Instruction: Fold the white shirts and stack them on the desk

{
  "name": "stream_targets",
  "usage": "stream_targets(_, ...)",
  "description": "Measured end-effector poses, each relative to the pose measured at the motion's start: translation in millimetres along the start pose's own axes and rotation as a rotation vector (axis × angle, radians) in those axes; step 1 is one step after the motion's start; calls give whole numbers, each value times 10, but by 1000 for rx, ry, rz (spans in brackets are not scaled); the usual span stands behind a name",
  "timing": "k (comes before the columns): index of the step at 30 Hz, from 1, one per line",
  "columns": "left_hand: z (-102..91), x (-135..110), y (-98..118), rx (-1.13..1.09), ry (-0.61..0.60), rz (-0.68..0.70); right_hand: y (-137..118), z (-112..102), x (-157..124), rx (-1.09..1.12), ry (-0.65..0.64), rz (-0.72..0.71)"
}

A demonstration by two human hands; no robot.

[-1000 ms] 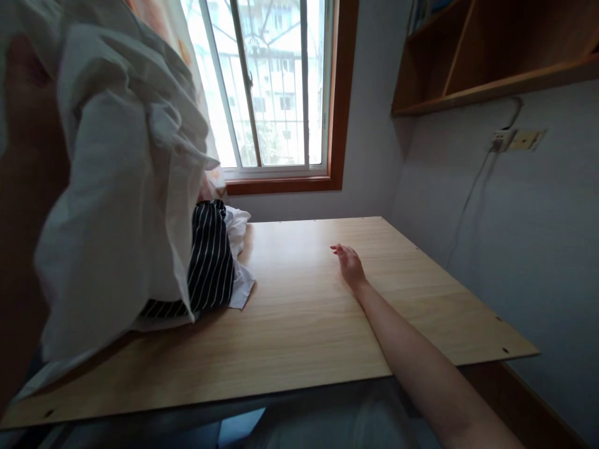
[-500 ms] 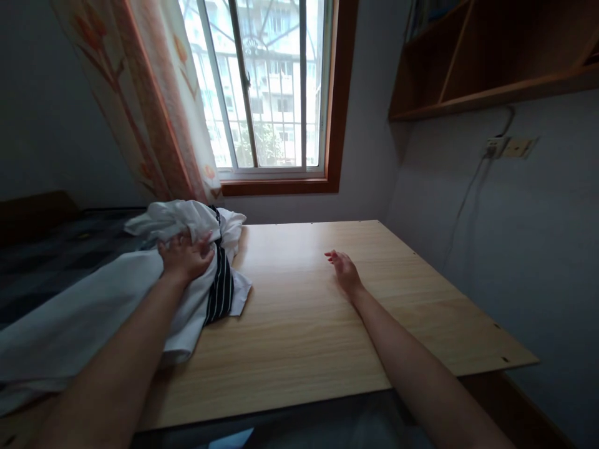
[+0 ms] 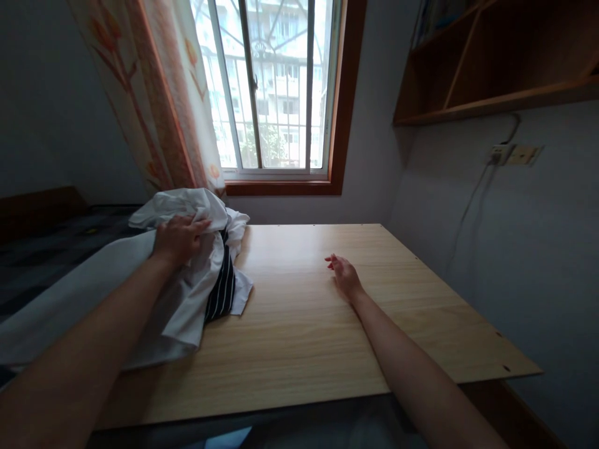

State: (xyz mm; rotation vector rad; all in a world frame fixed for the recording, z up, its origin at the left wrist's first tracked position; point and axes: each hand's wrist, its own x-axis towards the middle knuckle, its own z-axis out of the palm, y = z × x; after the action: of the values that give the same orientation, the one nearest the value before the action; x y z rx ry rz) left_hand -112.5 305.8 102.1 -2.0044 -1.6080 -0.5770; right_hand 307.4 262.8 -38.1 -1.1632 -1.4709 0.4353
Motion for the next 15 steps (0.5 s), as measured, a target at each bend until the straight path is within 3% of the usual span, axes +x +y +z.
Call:
stream_targets(3, 43, -33, 87, -79, -62, -37, 15, 10, 8, 3, 18, 33)
stream_targets(8, -24, -61, 383, -252, 225, -185, 76, 30, 19, 30, 18, 119)
stream_targets(11, -120, -68, 625, -317, 275, -118, 94, 34, 18, 50, 19, 154)
stream_targets(15, -410, -125, 1149, -413, 192, 3, 78, 29, 15, 68, 25, 173)
